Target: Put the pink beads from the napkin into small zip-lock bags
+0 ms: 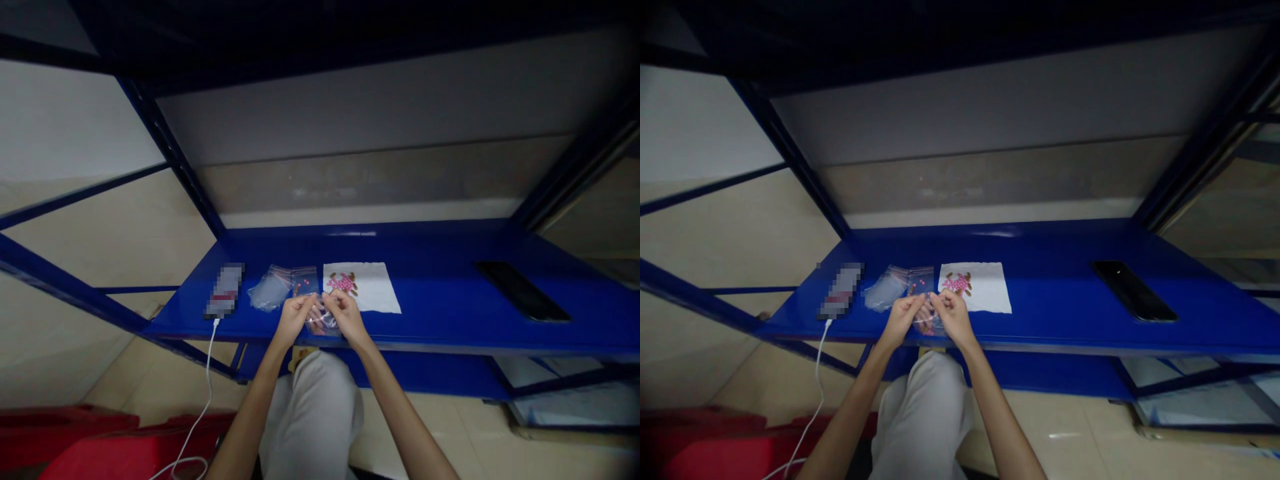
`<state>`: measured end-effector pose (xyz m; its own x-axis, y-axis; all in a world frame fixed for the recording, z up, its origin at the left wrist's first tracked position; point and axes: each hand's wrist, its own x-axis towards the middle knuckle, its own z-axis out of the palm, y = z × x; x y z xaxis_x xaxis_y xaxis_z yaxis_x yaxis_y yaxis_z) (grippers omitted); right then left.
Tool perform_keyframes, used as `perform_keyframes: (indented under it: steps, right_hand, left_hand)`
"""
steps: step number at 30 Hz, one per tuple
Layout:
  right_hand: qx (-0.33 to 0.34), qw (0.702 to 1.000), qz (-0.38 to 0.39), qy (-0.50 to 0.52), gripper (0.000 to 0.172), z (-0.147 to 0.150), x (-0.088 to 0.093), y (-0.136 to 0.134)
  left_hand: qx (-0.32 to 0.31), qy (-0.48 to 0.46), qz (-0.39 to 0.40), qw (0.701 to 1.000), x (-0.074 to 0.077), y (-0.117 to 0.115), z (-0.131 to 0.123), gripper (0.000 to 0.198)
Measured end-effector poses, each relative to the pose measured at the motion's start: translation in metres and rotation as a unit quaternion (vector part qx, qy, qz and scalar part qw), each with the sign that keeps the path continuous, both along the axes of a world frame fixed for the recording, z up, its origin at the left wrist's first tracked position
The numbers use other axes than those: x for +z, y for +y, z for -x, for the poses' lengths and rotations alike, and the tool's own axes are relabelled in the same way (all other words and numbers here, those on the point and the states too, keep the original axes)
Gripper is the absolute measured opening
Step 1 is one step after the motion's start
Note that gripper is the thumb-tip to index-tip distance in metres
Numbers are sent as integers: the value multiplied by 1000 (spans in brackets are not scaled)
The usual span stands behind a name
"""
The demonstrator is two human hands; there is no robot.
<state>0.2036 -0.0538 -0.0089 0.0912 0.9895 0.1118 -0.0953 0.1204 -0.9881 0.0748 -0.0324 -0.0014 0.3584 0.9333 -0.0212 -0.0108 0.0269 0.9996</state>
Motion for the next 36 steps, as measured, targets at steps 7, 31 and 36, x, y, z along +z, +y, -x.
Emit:
perform_keyframes:
  steps: [7, 31, 36]
  right_hand:
    - [-39, 998, -23, -49, 40, 1, 3, 0]
    - [-126, 977, -15, -170, 38, 12, 8, 4]
    - [-134, 972, -9, -195, 38, 10, 6, 6]
  left_hand:
    - [51, 38, -56, 996, 0, -1, -2, 41]
    - [54, -30, -113, 992, -12, 8, -2, 29]
    - [42, -38, -96, 994, -10, 4, -5, 32]
